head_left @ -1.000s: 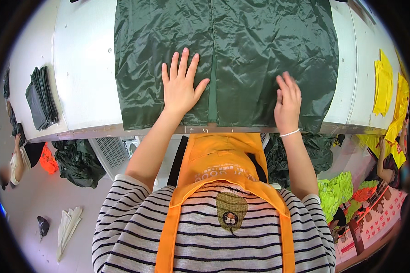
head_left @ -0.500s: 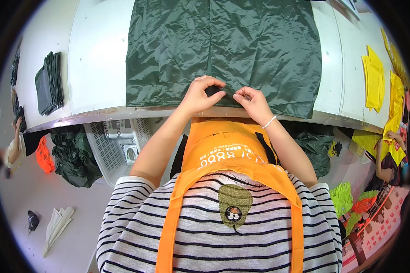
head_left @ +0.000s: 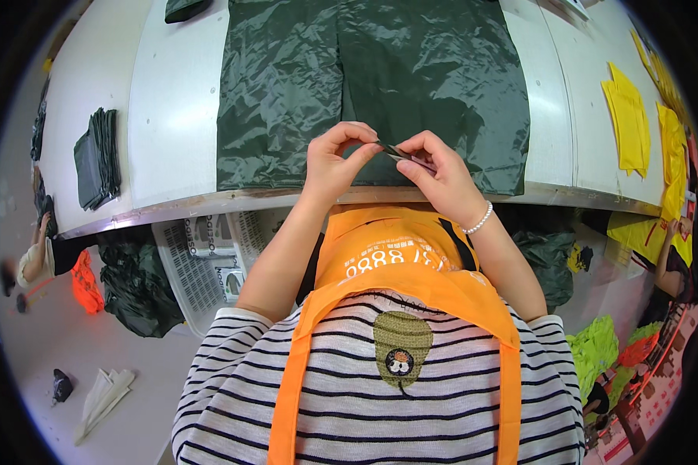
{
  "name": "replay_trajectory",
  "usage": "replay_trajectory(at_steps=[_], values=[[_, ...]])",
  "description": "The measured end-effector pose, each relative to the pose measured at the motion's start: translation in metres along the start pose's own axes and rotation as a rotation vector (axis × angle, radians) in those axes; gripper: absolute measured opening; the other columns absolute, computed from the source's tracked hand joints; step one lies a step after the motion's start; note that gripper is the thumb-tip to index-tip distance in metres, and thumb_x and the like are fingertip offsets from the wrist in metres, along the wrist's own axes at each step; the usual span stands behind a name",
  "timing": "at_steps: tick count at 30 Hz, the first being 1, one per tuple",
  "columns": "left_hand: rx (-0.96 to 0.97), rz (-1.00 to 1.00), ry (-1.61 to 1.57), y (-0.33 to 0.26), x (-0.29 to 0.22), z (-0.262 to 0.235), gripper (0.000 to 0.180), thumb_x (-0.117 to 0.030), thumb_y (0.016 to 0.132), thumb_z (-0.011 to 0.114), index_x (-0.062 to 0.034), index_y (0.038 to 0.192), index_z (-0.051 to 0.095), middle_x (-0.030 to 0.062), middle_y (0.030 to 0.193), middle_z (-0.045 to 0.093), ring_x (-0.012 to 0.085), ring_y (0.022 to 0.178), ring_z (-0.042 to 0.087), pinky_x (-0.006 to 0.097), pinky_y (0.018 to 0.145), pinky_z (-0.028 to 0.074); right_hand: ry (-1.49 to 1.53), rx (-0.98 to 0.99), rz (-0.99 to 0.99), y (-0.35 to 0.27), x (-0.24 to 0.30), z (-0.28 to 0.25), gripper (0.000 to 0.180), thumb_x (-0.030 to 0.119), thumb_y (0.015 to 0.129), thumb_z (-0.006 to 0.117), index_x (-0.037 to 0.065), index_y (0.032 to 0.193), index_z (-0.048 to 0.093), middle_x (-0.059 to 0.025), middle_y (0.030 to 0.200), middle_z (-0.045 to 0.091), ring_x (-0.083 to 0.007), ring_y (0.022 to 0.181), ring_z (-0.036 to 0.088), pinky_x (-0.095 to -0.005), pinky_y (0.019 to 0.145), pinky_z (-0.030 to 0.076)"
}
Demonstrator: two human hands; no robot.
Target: The person folds a dark green raincoat on a white table. They smooth the fabric, fold the sleeves and body, and place the finished item on a stack of similar garments.
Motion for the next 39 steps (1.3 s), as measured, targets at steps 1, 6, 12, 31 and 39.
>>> replay_trajectory(at_steps=[1, 6, 12, 31, 39], values=[[0.009, 0.030, -0.007, 0.000, -0.002, 0.001, 0.014, 0.011, 0.076, 0.065, 0.0028, 0.087, 0.060, 0.0105, 0.092, 0.062, 0.0192, 0.094, 0.059, 0.030, 0.084, 0.048, -0.011, -0.019, -0.021, 0.000, 0.004, 0.001, 0.015, 0.010, 0.088, 0.062, 0.001, 0.097, 0.054, -0.0038, 0.090, 0.055, -0.0083, 0.078, 0.052, -0.0229, 0.071, 0.044], [0.029, 0.103, -0.004, -0.003, -0.008, 0.005, 0.014, 0.012, 0.076, 0.064, 0.0024, 0.085, 0.060, 0.0101, 0.089, 0.064, 0.0221, 0.096, 0.059, 0.032, 0.086, 0.048, 0.052, -0.025, -0.021, 0.004, 0.013, 0.004, 0.015, 0.008, 0.086, 0.064, 0.000, 0.095, 0.055, -0.0055, 0.089, 0.056, -0.0102, 0.078, 0.054, -0.0237, 0.071, 0.046], [-0.014, 0.077, -0.029, -0.003, -0.008, 0.002, 0.014, 0.012, 0.076, 0.065, 0.0018, 0.084, 0.060, 0.0098, 0.088, 0.065, 0.0227, 0.098, 0.058, 0.033, 0.086, 0.047, -0.005, -0.025, -0.034, 0.005, 0.014, 0.004, 0.015, 0.008, 0.085, 0.065, -0.001, 0.094, 0.056, -0.0059, 0.087, 0.055, -0.0116, 0.078, 0.056, -0.0238, 0.070, 0.047], [0.017, 0.153, -0.030, 0.005, -0.016, 0.004, 0.013, 0.011, 0.073, 0.063, 0.0012, 0.081, 0.059, 0.0119, 0.090, 0.065, 0.0254, 0.097, 0.058, 0.036, 0.087, 0.047, 0.172, 0.038, 0.085, 0.014, 0.008, 0.005, 0.012, 0.010, 0.087, 0.065, 0.001, 0.092, 0.059, 0.0028, 0.079, 0.057, -0.0016, 0.069, 0.049, -0.0188, 0.062, 0.042], [0.076, 0.150, 0.009, 0.007, -0.019, 0.005, 0.012, 0.008, 0.073, 0.067, 0.0011, 0.080, 0.060, 0.0119, 0.090, 0.066, 0.0257, 0.097, 0.058, 0.036, 0.087, 0.047, 0.225, 0.100, 0.188, 0.013, 0.010, 0.002, 0.014, 0.011, 0.086, 0.066, 0.001, 0.094, 0.060, 0.0026, 0.079, 0.057, -0.0014, 0.068, 0.048, -0.0183, 0.061, 0.041]])
Point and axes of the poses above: each hand's wrist, its own y-axis towards the middle knuckle, its own z-axis out of the palm, x = y × z, the point moved 6 cm from there along y, towards the middle knuckle
